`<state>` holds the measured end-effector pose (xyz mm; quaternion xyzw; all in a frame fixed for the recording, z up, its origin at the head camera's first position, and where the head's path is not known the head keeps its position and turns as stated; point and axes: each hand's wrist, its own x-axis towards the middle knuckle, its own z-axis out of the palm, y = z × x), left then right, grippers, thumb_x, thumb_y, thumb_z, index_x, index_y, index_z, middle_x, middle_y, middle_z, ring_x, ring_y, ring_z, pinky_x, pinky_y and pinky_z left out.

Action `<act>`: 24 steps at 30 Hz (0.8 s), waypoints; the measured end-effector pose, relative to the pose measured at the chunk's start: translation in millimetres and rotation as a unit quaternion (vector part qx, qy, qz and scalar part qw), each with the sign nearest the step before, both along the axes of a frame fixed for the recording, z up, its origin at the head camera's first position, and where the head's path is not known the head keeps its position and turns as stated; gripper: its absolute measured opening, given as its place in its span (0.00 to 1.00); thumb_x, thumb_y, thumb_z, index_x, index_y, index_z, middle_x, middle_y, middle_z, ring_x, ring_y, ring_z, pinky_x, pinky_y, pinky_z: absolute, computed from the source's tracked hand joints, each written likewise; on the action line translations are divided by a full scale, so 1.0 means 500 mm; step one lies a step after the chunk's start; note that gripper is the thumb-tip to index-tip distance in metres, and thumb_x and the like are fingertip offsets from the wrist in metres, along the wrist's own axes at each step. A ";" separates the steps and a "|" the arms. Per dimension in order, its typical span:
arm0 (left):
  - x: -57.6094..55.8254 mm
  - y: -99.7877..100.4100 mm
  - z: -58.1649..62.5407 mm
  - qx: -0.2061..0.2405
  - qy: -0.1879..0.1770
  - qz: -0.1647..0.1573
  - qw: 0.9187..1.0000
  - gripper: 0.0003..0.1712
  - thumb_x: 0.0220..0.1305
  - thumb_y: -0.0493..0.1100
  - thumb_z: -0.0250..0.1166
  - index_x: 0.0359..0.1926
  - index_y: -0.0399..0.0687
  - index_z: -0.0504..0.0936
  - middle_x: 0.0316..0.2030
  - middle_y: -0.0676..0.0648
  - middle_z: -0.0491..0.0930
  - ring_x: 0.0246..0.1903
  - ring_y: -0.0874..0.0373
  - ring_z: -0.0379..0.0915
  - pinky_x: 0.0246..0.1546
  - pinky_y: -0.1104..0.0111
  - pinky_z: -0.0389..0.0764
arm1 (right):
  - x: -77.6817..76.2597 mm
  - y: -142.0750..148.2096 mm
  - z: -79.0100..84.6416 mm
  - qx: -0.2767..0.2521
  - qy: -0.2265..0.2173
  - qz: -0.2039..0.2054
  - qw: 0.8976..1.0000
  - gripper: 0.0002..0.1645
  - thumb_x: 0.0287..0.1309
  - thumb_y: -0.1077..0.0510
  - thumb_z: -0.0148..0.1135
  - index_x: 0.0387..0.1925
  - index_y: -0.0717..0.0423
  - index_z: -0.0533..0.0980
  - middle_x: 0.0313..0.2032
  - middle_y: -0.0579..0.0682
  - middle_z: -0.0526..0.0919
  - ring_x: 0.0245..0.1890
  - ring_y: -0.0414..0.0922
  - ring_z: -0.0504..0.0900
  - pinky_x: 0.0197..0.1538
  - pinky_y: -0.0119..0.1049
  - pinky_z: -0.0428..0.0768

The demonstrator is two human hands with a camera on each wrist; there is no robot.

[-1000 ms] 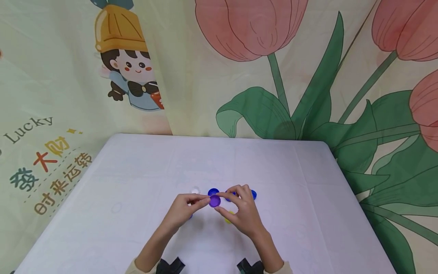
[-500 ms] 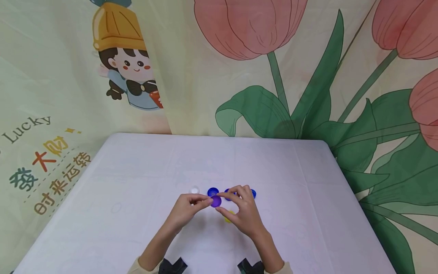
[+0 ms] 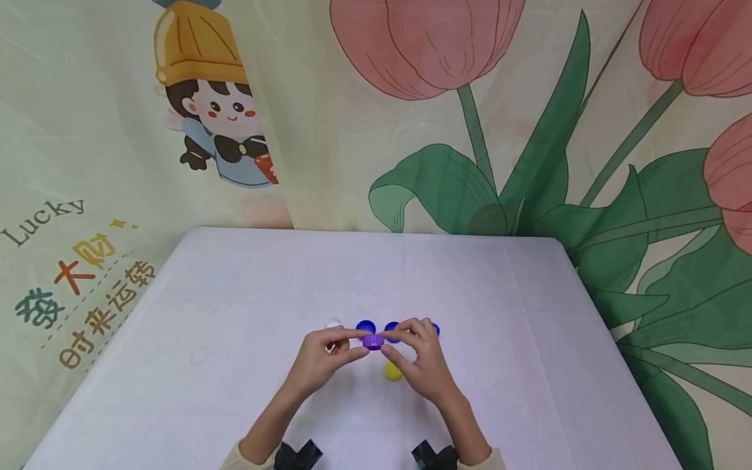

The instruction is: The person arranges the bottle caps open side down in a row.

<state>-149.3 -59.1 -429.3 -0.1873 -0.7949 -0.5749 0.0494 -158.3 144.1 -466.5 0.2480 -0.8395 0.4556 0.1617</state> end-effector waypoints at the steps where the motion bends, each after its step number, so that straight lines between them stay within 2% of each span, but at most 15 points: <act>1: 0.003 0.001 0.007 -0.001 0.019 -0.007 1.000 0.11 0.49 0.37 0.72 0.37 0.39 0.86 0.14 0.52 0.62 0.18 0.65 0.57 0.19 0.74 0.57 | 0.000 0.000 0.000 -0.004 -0.005 0.000 1.000 0.11 0.53 0.57 0.66 0.40 0.48 0.83 0.38 0.37 0.74 0.39 0.39 0.64 0.36 0.35 0.67; 5: 0.011 0.003 0.028 -0.006 0.092 -0.032 0.995 0.11 0.47 0.33 0.71 0.36 0.36 0.85 0.14 0.50 0.64 0.17 0.64 0.57 0.18 0.73 0.59 | 0.004 -0.002 0.006 -0.019 -0.015 0.003 1.000 0.11 0.53 0.63 0.64 0.39 0.50 0.83 0.37 0.40 0.76 0.38 0.41 0.66 0.37 0.33 0.66; 7: 0.008 0.004 0.022 -0.007 0.115 -0.036 0.993 0.11 0.46 0.32 0.72 0.35 0.36 0.85 0.14 0.50 0.64 0.16 0.63 0.58 0.18 0.73 0.60 | 0.011 -0.006 0.020 -0.025 -0.010 0.006 1.000 0.11 0.52 0.66 0.64 0.37 0.53 0.83 0.35 0.43 0.77 0.38 0.42 0.66 0.37 0.32 0.65; 10: -0.002 0.005 -0.001 -0.007 0.137 -0.037 0.990 0.12 0.46 0.34 0.72 0.35 0.39 0.86 0.14 0.52 0.65 0.16 0.63 0.58 0.17 0.73 0.60 | 0.024 -0.014 0.050 -0.034 -0.008 0.012 0.999 0.10 0.51 0.69 0.62 0.35 0.57 0.83 0.34 0.47 0.77 0.36 0.44 0.67 0.37 0.29 0.64; 13: -0.013 0.004 -0.027 -0.014 0.144 -0.034 0.989 0.12 0.46 0.37 0.73 0.36 0.43 0.86 0.14 0.56 0.65 0.17 0.64 0.59 0.17 0.74 0.60 | 0.034 -0.019 0.077 -0.037 -0.008 0.015 0.999 0.09 0.51 0.70 0.62 0.34 0.60 0.82 0.33 0.48 0.77 0.36 0.45 0.67 0.37 0.29 0.64; 15: -0.016 0.002 -0.035 -0.022 0.145 -0.032 0.989 0.13 0.47 0.40 0.73 0.38 0.46 0.86 0.15 0.58 0.64 0.17 0.64 0.59 0.18 0.75 0.60 | 0.035 -0.020 0.082 -0.040 -0.012 0.015 0.999 0.09 0.51 0.70 0.62 0.35 0.60 0.82 0.33 0.48 0.77 0.36 0.45 0.68 0.38 0.30 0.66; 21: -0.018 -0.001 -0.041 -0.038 0.145 -0.016 0.989 0.19 0.47 0.46 0.73 0.43 0.47 0.85 0.16 0.60 0.63 0.16 0.57 0.61 0.19 0.75 0.59 | 0.035 -0.020 0.084 -0.049 -0.010 0.008 0.999 0.10 0.48 0.69 0.65 0.36 0.60 0.81 0.32 0.49 0.78 0.36 0.44 0.68 0.39 0.28 0.66; 24: -0.018 -0.001 -0.042 -0.039 0.133 -0.002 0.990 0.19 0.47 0.46 0.73 0.42 0.47 0.85 0.16 0.59 0.63 0.17 0.56 0.60 0.20 0.74 0.59 | 0.034 -0.020 0.083 -0.054 -0.009 0.004 0.998 0.13 0.45 0.69 0.68 0.37 0.60 0.81 0.33 0.49 0.79 0.36 0.43 0.68 0.38 0.27 0.65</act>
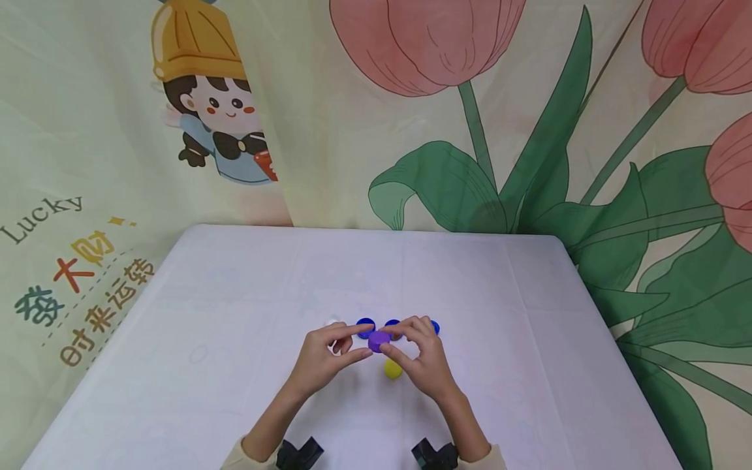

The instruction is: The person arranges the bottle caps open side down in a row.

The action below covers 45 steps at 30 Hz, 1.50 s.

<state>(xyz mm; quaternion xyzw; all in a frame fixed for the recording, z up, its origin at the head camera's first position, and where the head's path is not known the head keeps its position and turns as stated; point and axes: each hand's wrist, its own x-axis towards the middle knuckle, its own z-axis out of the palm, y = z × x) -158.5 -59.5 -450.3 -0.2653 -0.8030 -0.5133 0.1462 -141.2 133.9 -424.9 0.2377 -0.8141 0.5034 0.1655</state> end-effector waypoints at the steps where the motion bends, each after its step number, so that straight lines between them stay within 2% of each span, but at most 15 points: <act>1: 0.000 0.000 -0.001 0.000 -0.005 0.004 1.000 0.19 0.47 0.46 0.73 0.42 0.48 0.85 0.16 0.59 0.63 0.17 0.56 0.60 0.20 0.74 0.59 | -0.001 0.001 -0.003 -0.003 0.000 0.000 1.000 0.14 0.44 0.69 0.69 0.37 0.61 0.81 0.33 0.49 0.79 0.36 0.43 0.68 0.38 0.28 0.65; 4: 0.001 0.001 -0.001 -0.001 -0.011 0.008 1.000 0.17 0.47 0.46 0.73 0.41 0.49 0.86 0.15 0.58 0.63 0.17 0.56 0.60 0.20 0.75 0.58 | -0.013 0.008 -0.028 -0.005 -0.002 0.005 1.000 0.16 0.43 0.66 0.71 0.38 0.57 0.81 0.33 0.46 0.79 0.37 0.43 0.67 0.39 0.31 0.66; 5: 0.005 0.003 0.008 0.000 -0.012 0.009 1.000 0.17 0.47 0.45 0.73 0.40 0.47 0.86 0.15 0.57 0.63 0.17 0.55 0.61 0.21 0.76 0.57 | -0.019 0.011 -0.040 -0.005 -0.001 0.008 1.000 0.16 0.43 0.65 0.72 0.39 0.56 0.81 0.34 0.45 0.78 0.37 0.43 0.67 0.39 0.33 0.66; 9: 0.004 0.004 0.005 0.003 -0.003 0.011 1.000 0.15 0.45 0.43 0.74 0.38 0.45 0.86 0.14 0.55 0.63 0.17 0.54 0.61 0.22 0.78 0.56 | -0.039 0.020 -0.082 -0.005 -0.006 0.015 1.000 0.18 0.44 0.61 0.72 0.41 0.51 0.81 0.34 0.42 0.78 0.38 0.41 0.66 0.39 0.35 0.65; 14: -0.005 -0.004 -0.009 -0.014 0.011 0.021 1.000 0.15 0.46 0.47 0.74 0.37 0.49 0.86 0.14 0.58 0.62 0.18 0.58 0.59 0.21 0.76 0.58 | -0.043 0.015 -0.087 0.002 -0.006 0.018 1.000 0.18 0.46 0.55 0.72 0.42 0.48 0.81 0.34 0.42 0.77 0.39 0.41 0.66 0.39 0.37 0.66; 17: -0.007 -0.015 -0.013 -0.038 0.017 0.032 0.999 0.16 0.45 0.48 0.74 0.37 0.50 0.86 0.15 0.60 0.61 0.18 0.56 0.59 0.21 0.76 0.56 | -0.049 0.005 -0.095 0.015 0.008 0.020 1.000 0.18 0.46 0.53 0.72 0.42 0.47 0.81 0.34 0.42 0.77 0.39 0.41 0.66 0.38 0.37 0.65; 21: -0.011 -0.037 -0.024 -0.085 0.026 0.052 0.995 0.16 0.43 0.48 0.75 0.37 0.50 0.87 0.15 0.59 0.61 0.20 0.60 0.57 0.22 0.75 0.55 | -0.060 -0.014 -0.114 0.047 0.037 0.021 0.998 0.18 0.45 0.50 0.72 0.41 0.46 0.81 0.33 0.41 0.76 0.37 0.39 0.65 0.37 0.37 0.64; 24: -0.015 -0.051 -0.035 -0.130 0.026 0.057 0.990 0.16 0.43 0.48 0.75 0.36 0.50 0.87 0.15 0.54 0.64 0.22 0.65 0.53 0.22 0.75 0.56 | -0.063 -0.024 -0.132 0.076 0.047 0.019 0.996 0.18 0.44 0.49 0.72 0.40 0.46 0.82 0.32 0.43 0.75 0.35 0.38 0.64 0.36 0.36 0.63; 27: -0.018 -0.058 -0.048 -0.172 0.020 0.052 0.983 0.16 0.42 0.48 0.75 0.36 0.52 0.87 0.15 0.53 0.64 0.22 0.65 0.52 0.23 0.75 0.55 | -0.062 -0.029 -0.148 0.105 0.036 0.013 0.994 0.18 0.44 0.47 0.72 0.39 0.45 0.82 0.31 0.44 0.75 0.35 0.37 0.62 0.37 0.36 0.62; 30: -0.022 -0.061 -0.065 -0.214 0.016 0.053 0.975 0.16 0.41 0.49 0.76 0.34 0.53 0.87 0.16 0.57 0.62 0.22 0.65 0.52 0.24 0.74 0.56 | -0.062 -0.033 -0.165 0.140 0.022 0.006 0.990 0.18 0.43 0.44 0.72 0.38 0.45 0.83 0.31 0.44 0.74 0.35 0.37 0.62 0.39 0.37 0.63; 34: -0.027 -0.060 -0.087 -0.261 0.028 0.056 0.963 0.15 0.38 0.50 0.76 0.31 0.54 0.87 0.16 0.59 0.62 0.23 0.64 0.55 0.26 0.72 0.58 | -0.064 -0.036 -0.184 0.172 0.005 0.008 0.985 0.17 0.42 0.44 0.72 0.36 0.45 0.84 0.32 0.41 0.72 0.36 0.37 0.63 0.40 0.37 0.63; 42: -0.030 -0.053 -0.114 -0.310 0.036 0.051 0.949 0.14 0.39 0.52 0.75 0.29 0.54 0.87 0.17 0.57 0.66 0.24 0.62 0.57 0.27 0.69 0.58 | -0.065 -0.040 -0.205 0.217 -0.039 0.007 0.975 0.18 0.42 0.43 0.72 0.37 0.43 0.83 0.34 0.37 0.69 0.37 0.37 0.62 0.43 0.37 0.62; 45: -0.031 -0.052 -0.117 -0.323 0.036 0.050 0.944 0.14 0.39 0.53 0.75 0.30 0.55 0.87 0.17 0.57 0.66 0.24 0.63 0.57 0.28 0.69 0.58 | -0.067 -0.040 -0.209 0.235 -0.033 0.007 0.971 0.19 0.42 0.41 0.71 0.37 0.44 0.83 0.34 0.37 0.69 0.37 0.38 0.62 0.42 0.36 0.61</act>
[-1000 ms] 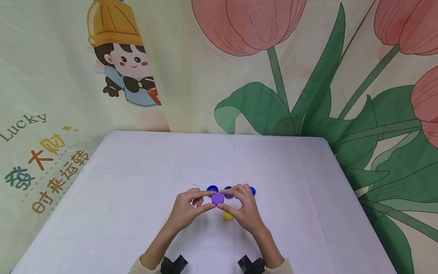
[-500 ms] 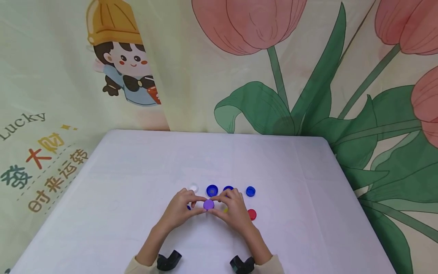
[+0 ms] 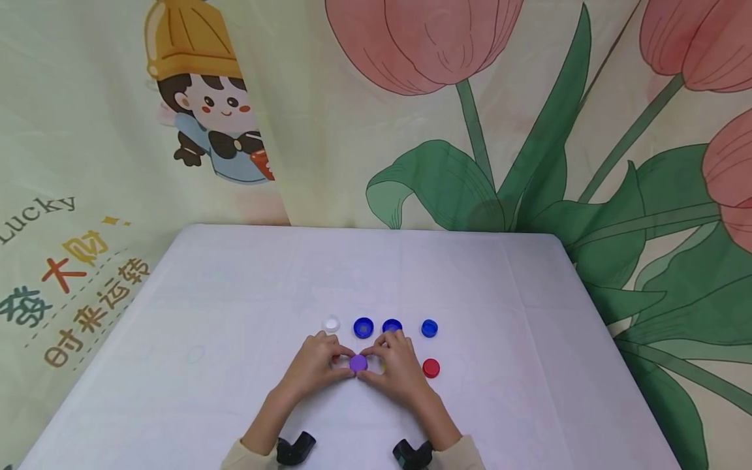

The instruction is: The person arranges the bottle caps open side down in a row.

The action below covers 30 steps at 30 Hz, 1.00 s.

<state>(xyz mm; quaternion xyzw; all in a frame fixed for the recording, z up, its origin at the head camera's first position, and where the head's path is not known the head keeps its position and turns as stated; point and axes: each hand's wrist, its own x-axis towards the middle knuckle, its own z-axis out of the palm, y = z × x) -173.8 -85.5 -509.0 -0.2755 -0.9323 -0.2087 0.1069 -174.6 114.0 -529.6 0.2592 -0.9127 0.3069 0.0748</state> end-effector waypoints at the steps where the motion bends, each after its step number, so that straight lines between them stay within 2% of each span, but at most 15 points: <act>1: 0.000 0.000 0.000 -0.004 0.000 0.000 1.000 0.15 0.40 0.54 0.75 0.30 0.55 0.87 0.17 0.58 0.65 0.24 0.63 0.57 0.28 0.69 0.58 | 0.000 0.000 0.000 0.006 0.005 0.002 1.000 0.19 0.42 0.41 0.71 0.37 0.44 0.83 0.34 0.37 0.68 0.37 0.38 0.61 0.42 0.36 0.61; 6: 0.001 -0.006 0.004 -0.013 0.001 0.005 1.000 0.19 0.39 0.54 0.75 0.35 0.53 0.87 0.19 0.58 0.65 0.25 0.62 0.58 0.29 0.68 0.58 | -0.001 0.002 0.001 0.027 0.032 0.007 0.999 0.23 0.40 0.39 0.71 0.40 0.43 0.83 0.35 0.38 0.68 0.37 0.38 0.61 0.41 0.35 0.61; 9: 0.001 -0.016 0.014 0.001 -0.011 0.016 1.000 0.20 0.41 0.55 0.74 0.38 0.53 0.86 0.20 0.57 0.66 0.25 0.62 0.57 0.29 0.67 0.58 | -0.002 0.002 0.005 0.028 0.052 0.011 0.998 0.28 0.40 0.39 0.71 0.44 0.44 0.81 0.37 0.39 0.69 0.38 0.39 0.62 0.42 0.36 0.62; 14: 0.003 -0.051 0.035 0.031 -0.035 0.051 0.998 0.21 0.47 0.57 0.71 0.41 0.53 0.86 0.20 0.56 0.66 0.25 0.62 0.57 0.29 0.67 0.58 | -0.006 -0.006 0.019 0.011 0.073 0.034 0.997 0.30 0.41 0.39 0.71 0.47 0.48 0.80 0.38 0.43 0.71 0.39 0.40 0.63 0.43 0.38 0.63; 19: 0.006 -0.094 0.045 0.038 -0.070 0.069 0.994 0.26 0.41 0.56 0.74 0.44 0.53 0.85 0.22 0.55 0.67 0.27 0.61 0.57 0.31 0.65 0.58 | -0.010 -0.028 0.029 0.027 0.080 0.044 0.995 0.28 0.42 0.38 0.69 0.45 0.46 0.81 0.38 0.42 0.71 0.39 0.41 0.64 0.42 0.37 0.63; 23: 0.008 -0.117 0.045 0.028 -0.104 0.078 0.991 0.29 0.38 0.56 0.76 0.45 0.55 0.84 0.25 0.54 0.69 0.28 0.61 0.58 0.33 0.64 0.59 | -0.009 -0.057 0.036 0.038 0.091 0.048 0.994 0.24 0.43 0.38 0.69 0.42 0.45 0.82 0.36 0.42 0.70 0.37 0.41 0.63 0.41 0.37 0.62; 30: 0.008 -0.128 0.027 0.014 -0.122 0.085 0.989 0.23 0.36 0.52 0.78 0.38 0.54 0.85 0.25 0.55 0.70 0.29 0.60 0.60 0.32 0.64 0.60 | -0.002 -0.106 0.033 0.077 0.090 0.037 0.992 0.21 0.46 0.37 0.67 0.38 0.43 0.83 0.36 0.42 0.70 0.38 0.41 0.64 0.39 0.35 0.61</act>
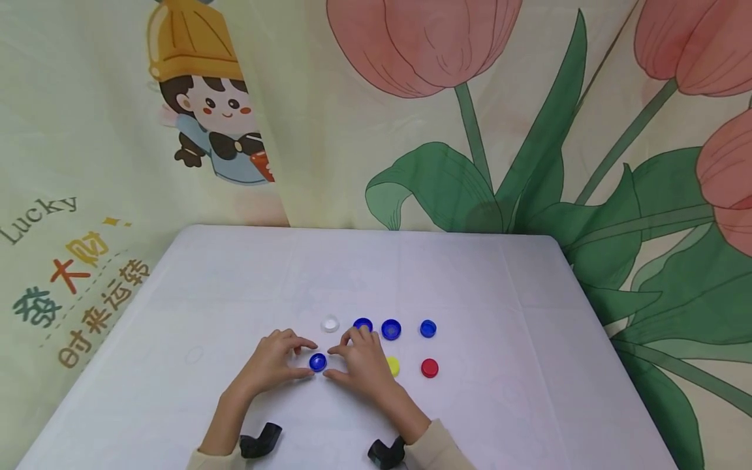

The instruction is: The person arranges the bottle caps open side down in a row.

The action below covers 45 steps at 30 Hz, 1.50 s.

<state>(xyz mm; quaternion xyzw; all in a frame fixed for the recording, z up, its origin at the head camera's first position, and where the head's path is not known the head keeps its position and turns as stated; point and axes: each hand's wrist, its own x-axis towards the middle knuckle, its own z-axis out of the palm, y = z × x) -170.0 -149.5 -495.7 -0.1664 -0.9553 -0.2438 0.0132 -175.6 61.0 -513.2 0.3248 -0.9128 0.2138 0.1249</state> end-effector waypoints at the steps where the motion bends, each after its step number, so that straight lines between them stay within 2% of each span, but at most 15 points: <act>1: -0.001 0.001 -0.003 0.000 -0.003 0.002 1.000 0.22 0.36 0.51 0.78 0.37 0.54 0.85 0.25 0.56 0.70 0.29 0.60 0.61 0.32 0.64 0.61 | 0.001 -0.004 -0.002 0.007 -0.003 -0.004 1.000 0.21 0.46 0.37 0.67 0.39 0.43 0.83 0.37 0.43 0.71 0.38 0.42 0.64 0.40 0.35 0.61; 7: -0.001 0.004 -0.010 0.019 -0.014 0.005 1.000 0.15 0.39 0.48 0.77 0.31 0.52 0.85 0.24 0.57 0.70 0.29 0.61 0.61 0.32 0.64 0.61 | -0.001 -0.019 -0.011 0.023 -0.013 -0.010 1.000 0.20 0.46 0.39 0.67 0.38 0.44 0.84 0.37 0.43 0.72 0.36 0.41 0.63 0.39 0.34 0.60; 14: -0.007 0.007 -0.010 0.044 -0.015 -0.008 0.999 0.14 0.41 0.49 0.76 0.31 0.53 0.85 0.22 0.57 0.70 0.27 0.62 0.60 0.31 0.66 0.61 | -0.009 -0.015 -0.011 0.006 -0.021 -0.010 1.000 0.17 0.48 0.40 0.67 0.37 0.44 0.84 0.37 0.42 0.72 0.37 0.40 0.63 0.40 0.33 0.62; 21: -0.011 0.018 0.014 0.092 0.018 -0.032 0.995 0.13 0.45 0.49 0.74 0.34 0.52 0.85 0.21 0.57 0.69 0.26 0.61 0.61 0.29 0.68 0.63 | -0.016 0.008 0.022 -0.051 -0.024 -0.002 0.998 0.17 0.48 0.43 0.68 0.37 0.46 0.84 0.37 0.43 0.72 0.38 0.41 0.65 0.42 0.35 0.64; 27: -0.013 0.042 0.049 0.121 0.057 -0.027 0.991 0.15 0.47 0.50 0.73 0.37 0.52 0.85 0.22 0.59 0.67 0.28 0.58 0.63 0.29 0.68 0.64 | -0.025 0.036 0.060 -0.103 -0.024 0.000 0.994 0.17 0.45 0.46 0.71 0.38 0.47 0.84 0.37 0.42 0.72 0.37 0.38 0.63 0.39 0.33 0.65; 32: -0.010 0.064 0.076 0.160 0.092 -0.032 0.982 0.16 0.47 0.51 0.73 0.38 0.53 0.84 0.23 0.58 0.69 0.28 0.59 0.65 0.28 0.70 0.66 | -0.024 0.062 0.096 -0.159 -0.026 0.014 0.987 0.17 0.44 0.49 0.72 0.39 0.47 0.83 0.36 0.40 0.72 0.37 0.36 0.62 0.35 0.32 0.66; 38: 0.005 0.087 0.109 0.226 0.118 -0.053 0.966 0.16 0.47 0.50 0.73 0.38 0.54 0.84 0.23 0.60 0.69 0.28 0.63 0.64 0.27 0.71 0.67 | -0.009 0.092 0.131 -0.214 -0.016 0.046 0.976 0.18 0.44 0.51 0.73 0.41 0.48 0.83 0.37 0.39 0.73 0.38 0.37 0.63 0.35 0.33 0.67; 41: 0.011 0.096 0.115 0.249 0.123 -0.066 0.958 0.15 0.47 0.49 0.73 0.38 0.55 0.84 0.23 0.59 0.69 0.28 0.63 0.64 0.27 0.71 0.67 | -0.002 0.103 0.139 -0.233 -0.015 0.052 0.971 0.18 0.43 0.52 0.73 0.41 0.48 0.83 0.37 0.39 0.73 0.39 0.38 0.63 0.34 0.33 0.66; 45: 0.013 0.104 0.115 0.261 0.124 -0.073 0.955 0.14 0.48 0.49 0.73 0.38 0.54 0.84 0.23 0.56 0.70 0.28 0.63 0.64 0.28 0.71 0.67 | 0.003 0.110 0.140 -0.243 -0.012 0.049 0.969 0.18 0.43 0.53 0.74 0.40 0.49 0.83 0.36 0.40 0.74 0.38 0.39 0.64 0.34 0.33 0.66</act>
